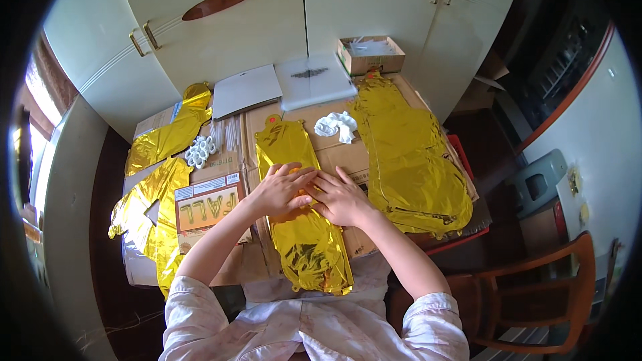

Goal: Folding gold metallic film sheets around cardboard templates.

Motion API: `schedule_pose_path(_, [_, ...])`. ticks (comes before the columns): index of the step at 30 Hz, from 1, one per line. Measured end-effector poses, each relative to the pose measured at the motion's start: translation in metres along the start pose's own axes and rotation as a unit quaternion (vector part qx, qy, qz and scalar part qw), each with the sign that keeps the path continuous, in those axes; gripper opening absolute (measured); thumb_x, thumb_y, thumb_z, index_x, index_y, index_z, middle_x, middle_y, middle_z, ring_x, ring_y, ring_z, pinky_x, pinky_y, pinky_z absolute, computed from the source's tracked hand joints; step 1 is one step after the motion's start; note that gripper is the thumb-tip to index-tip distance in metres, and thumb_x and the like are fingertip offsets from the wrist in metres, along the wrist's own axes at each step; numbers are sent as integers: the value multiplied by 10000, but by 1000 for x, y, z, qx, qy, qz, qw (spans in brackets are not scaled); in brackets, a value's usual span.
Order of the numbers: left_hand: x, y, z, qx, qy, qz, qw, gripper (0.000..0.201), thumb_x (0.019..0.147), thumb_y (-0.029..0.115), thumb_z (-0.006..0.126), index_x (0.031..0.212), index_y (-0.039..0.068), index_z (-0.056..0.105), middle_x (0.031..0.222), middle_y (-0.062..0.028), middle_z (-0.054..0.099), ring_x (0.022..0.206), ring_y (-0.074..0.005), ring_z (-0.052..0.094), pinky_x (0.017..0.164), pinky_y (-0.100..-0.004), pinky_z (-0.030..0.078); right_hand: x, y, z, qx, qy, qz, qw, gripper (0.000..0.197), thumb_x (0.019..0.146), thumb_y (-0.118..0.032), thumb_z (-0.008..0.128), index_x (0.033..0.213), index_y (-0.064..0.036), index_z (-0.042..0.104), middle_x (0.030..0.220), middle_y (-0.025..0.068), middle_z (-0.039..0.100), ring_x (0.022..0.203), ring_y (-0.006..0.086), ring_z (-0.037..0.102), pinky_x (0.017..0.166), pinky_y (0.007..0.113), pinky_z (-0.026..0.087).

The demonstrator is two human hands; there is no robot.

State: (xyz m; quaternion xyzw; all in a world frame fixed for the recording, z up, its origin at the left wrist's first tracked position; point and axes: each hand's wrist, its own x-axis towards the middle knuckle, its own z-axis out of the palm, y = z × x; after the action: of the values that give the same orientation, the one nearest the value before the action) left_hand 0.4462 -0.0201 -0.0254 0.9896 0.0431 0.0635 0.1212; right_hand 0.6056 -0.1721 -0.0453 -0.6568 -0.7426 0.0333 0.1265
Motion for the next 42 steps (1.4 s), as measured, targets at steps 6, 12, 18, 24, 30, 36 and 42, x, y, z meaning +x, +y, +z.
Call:
schedule_pose_path(6, [16, -2, 0, -12, 10, -7, 1000, 717, 938, 598, 332, 1388, 50, 441, 1312, -136, 514, 1194, -321, 449, 992, -459, 319, -1, 0, -2, 4, 2, 2, 1000, 439, 946, -387, 497, 1353, -225, 506, 1484, 65, 370, 1410, 223, 280, 1149, 548, 174])
schedule_pose_path(12, [26, -5, 4, 18, 28, -12, 999, 734, 909, 646, 352, 1338, 73, 516, 1194, -126, 545, 1099, -296, 495, 916, -432, 362, 0, -1, -6, 8, -25, 14, 1000, 451, 946, -377, 495, 1367, -216, 491, 1513, 74, 326, 1419, 220, 260, 1153, 545, 165])
schedule_pose_path(18, [27, -8, 7, 54, 45, -20, 997, 733, 901, 662, 359, 1325, 91, 534, 1100, -120, 549, 1029, -282, 518, 861, -420, 380, -1, 1, -4, 5, -27, 8, 1000, 434, 937, -362, 510, 1334, -187, 531, 1486, 67, 379, 1413, 217, 277, 1150, 542, 173])
schedule_pose_path(24, [36, -12, 7, 88, 39, -63, 993, 756, 885, 687, 361, 1338, 103, 519, 1011, -112, 546, 970, -275, 533, 822, -406, 386, -1, 2, 0, -11, -23, 6, 1000, 442, 942, -368, 497, 1342, -182, 526, 1445, 54, 430, 1379, 217, 335, 1145, 540, 184])
schedule_pose_path(30, [43, -16, 11, 111, 63, -76, 989, 769, 876, 691, 380, 1336, 89, 511, 954, -111, 542, 942, -269, 534, 798, -399, 389, -1, 3, 3, -17, 3, -8, 1000, 477, 945, -378, 485, 1384, -191, 477, 1409, 46, 452, 1337, 221, 392, 1141, 541, 195])
schedule_pose_path(36, [50, -16, 13, 113, 82, -91, 986, 756, 875, 667, 423, 1311, 57, 521, 935, -111, 538, 931, -261, 534, 788, -397, 392, -1, 2, 3, -18, -3, -3, 1000, 492, 945, -370, 487, 1400, -185, 457, 1422, 45, 441, 1357, 214, 364, 1136, 550, 204])
schedule_pose_path(42, [56, -21, 13, 117, 81, -112, 983, 719, 889, 644, 428, 1286, 53, 531, 956, -109, 551, 945, -263, 540, 792, -402, 398, -2, 4, 7, -13, 1, -1, 1000, 500, 938, -360, 502, 1401, -176, 456, 1475, 36, 394, 1384, 211, 330, 1147, 545, 183])
